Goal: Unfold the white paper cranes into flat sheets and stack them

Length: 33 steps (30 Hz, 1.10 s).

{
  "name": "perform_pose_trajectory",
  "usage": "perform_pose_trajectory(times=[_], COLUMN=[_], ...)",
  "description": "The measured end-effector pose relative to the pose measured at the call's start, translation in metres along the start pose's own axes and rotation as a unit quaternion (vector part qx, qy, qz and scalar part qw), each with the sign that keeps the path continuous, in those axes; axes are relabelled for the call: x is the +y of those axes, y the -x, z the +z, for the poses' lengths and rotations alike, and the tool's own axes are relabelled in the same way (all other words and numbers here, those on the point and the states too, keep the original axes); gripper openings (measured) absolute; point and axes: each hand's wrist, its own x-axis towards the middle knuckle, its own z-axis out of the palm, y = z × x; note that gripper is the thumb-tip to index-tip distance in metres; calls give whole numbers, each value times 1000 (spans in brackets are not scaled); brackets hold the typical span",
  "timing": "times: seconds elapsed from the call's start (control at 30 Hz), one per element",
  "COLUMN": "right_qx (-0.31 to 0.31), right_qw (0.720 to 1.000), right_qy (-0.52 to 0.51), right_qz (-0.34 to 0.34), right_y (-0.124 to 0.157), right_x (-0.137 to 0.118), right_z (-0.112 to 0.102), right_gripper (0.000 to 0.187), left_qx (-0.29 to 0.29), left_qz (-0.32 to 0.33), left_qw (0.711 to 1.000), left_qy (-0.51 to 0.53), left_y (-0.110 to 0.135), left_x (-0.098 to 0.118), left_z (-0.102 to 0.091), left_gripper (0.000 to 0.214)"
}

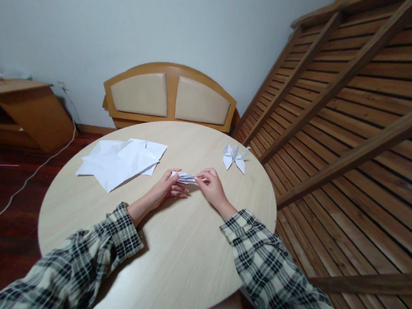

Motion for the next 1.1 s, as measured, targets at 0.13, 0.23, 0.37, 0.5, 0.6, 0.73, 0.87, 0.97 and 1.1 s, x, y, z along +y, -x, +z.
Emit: perform_pose_trajectory(times=[0.13, 0.23, 0.37, 0.5, 0.6, 0.73, 0.87, 0.97, 1.1], right_qx=[1, -1, -4, -8, -10, -26, -40, -51, -69], right_qw=[1000, 1000, 1000, 1000, 1000, 999, 999, 998, 994], right_qy=[0, 0, 7, 19, 22, 17, 6, -20, -69], right_qz=[1, 2, 1, -10, -15, -16, 16, 35, 57], right_y=[-1, -1, -1, 0, 0, 1, 2, 3, 3], right_x=[1, -1, -4, -7, -9, -14, -17, -16, -16], right_z=[1, 1, 1, 1, 2, 1, 0, 1, 3], right_gripper=[5, 6, 6, 8, 7, 7, 9, 10, 12], left_qx=[6, 12, 31, 28, 40, 81, 103, 124, 103], left_qz=[23, 36, 48, 65, 88, 119, 176, 231, 185], left_qw=[999, 999, 998, 997, 994, 978, 939, 915, 945], left_qy=[-26, -38, -27, -11, -45, -152, -276, -308, -249], left_y=[-1, -1, -1, -1, 0, 0, 1, 2, 2], left_x=[-5, -8, -10, -9, -7, -4, 1, 4, 2], left_z=[-3, -5, -3, -1, 0, -4, -7, -7, -5], left_gripper=[41, 44, 50, 37, 28, 24, 23, 25, 26])
